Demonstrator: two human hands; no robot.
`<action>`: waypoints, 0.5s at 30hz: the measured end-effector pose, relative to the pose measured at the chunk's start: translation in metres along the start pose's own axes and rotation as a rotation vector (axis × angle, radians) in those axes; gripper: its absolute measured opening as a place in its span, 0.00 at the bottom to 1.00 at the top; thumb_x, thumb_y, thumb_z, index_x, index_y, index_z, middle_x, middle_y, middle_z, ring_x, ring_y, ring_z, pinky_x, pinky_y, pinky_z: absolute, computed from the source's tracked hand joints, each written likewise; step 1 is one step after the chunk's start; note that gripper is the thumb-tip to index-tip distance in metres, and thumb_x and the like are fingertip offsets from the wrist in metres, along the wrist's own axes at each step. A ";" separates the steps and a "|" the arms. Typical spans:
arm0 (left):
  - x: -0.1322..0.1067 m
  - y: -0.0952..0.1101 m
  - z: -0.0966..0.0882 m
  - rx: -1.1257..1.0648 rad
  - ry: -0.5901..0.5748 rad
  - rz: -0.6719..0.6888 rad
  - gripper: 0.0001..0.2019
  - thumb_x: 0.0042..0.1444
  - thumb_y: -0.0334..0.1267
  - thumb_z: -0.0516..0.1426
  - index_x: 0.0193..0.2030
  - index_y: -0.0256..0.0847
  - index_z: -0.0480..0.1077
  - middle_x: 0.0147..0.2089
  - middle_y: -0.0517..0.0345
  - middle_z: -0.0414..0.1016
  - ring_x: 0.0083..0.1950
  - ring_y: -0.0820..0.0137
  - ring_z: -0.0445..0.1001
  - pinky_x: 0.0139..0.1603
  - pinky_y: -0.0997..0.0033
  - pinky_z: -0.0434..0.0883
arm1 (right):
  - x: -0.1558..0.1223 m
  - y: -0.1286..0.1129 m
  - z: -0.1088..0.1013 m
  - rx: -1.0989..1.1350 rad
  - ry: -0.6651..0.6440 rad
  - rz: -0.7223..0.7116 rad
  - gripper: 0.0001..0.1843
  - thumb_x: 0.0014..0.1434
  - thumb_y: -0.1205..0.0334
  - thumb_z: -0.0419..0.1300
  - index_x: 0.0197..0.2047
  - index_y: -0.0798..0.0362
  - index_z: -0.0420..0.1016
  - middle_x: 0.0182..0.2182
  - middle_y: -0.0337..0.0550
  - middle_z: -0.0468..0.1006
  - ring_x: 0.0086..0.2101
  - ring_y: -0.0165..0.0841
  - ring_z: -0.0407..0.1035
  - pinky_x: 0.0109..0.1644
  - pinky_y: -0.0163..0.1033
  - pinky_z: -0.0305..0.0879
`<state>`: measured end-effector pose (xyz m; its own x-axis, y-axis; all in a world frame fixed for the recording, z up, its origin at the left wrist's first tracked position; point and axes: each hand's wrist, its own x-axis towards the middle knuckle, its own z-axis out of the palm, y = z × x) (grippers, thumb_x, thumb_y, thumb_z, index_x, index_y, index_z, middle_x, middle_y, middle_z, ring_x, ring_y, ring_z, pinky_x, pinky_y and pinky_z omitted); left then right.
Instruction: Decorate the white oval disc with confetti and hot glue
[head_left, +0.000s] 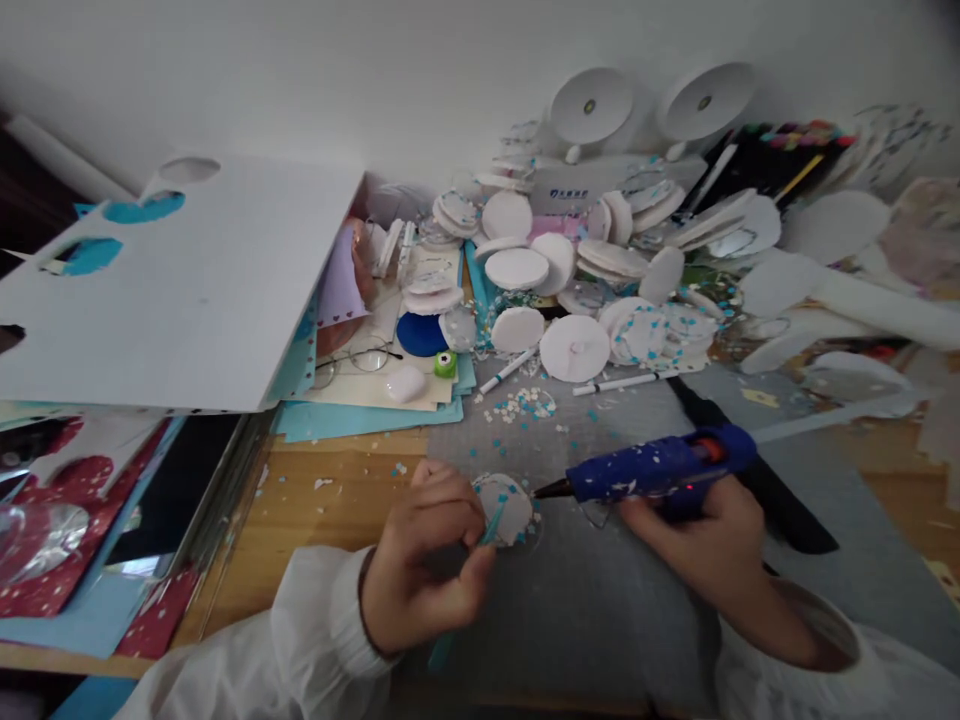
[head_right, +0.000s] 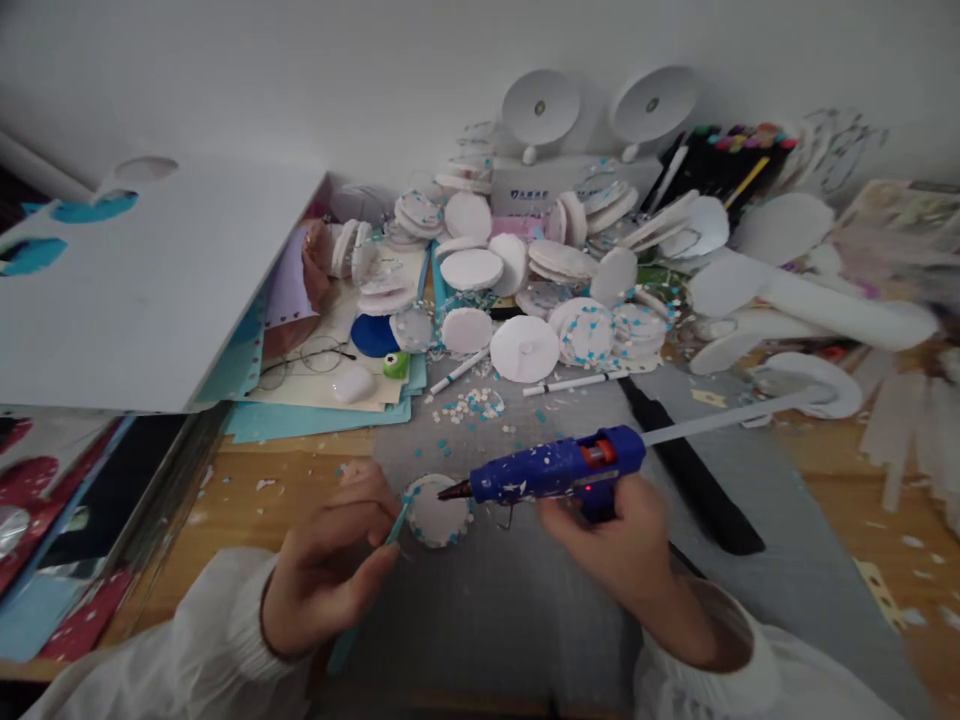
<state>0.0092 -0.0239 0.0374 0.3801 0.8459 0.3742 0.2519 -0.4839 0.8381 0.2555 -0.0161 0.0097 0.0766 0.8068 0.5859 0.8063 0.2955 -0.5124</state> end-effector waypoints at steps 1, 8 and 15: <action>0.000 0.001 0.000 0.002 -0.002 0.001 0.09 0.50 0.28 0.52 0.23 0.40 0.56 0.23 0.61 0.64 0.26 0.72 0.62 0.35 0.65 0.58 | 0.000 0.000 -0.001 -0.010 -0.005 -0.013 0.12 0.44 0.58 0.61 0.18 0.50 0.61 0.09 0.30 0.64 0.10 0.26 0.58 0.14 0.31 0.53; 0.001 0.002 0.001 0.042 -0.083 0.038 0.07 0.50 0.28 0.52 0.24 0.40 0.57 0.22 0.61 0.66 0.26 0.72 0.63 0.36 0.65 0.58 | -0.003 -0.002 -0.004 -0.039 -0.042 -0.014 0.12 0.46 0.59 0.61 0.19 0.49 0.60 0.10 0.30 0.62 0.11 0.26 0.57 0.14 0.31 0.54; 0.001 0.003 0.002 0.070 -0.121 0.026 0.08 0.49 0.29 0.53 0.24 0.41 0.57 0.22 0.61 0.66 0.25 0.72 0.63 0.35 0.64 0.59 | -0.010 0.003 -0.005 0.001 -0.103 -0.072 0.08 0.45 0.57 0.63 0.26 0.50 0.69 0.11 0.33 0.64 0.16 0.32 0.65 0.16 0.33 0.56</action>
<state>0.0116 -0.0251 0.0393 0.4908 0.8015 0.3416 0.3003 -0.5237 0.7972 0.2599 -0.0260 0.0057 -0.0424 0.8314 0.5540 0.8070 0.3554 -0.4716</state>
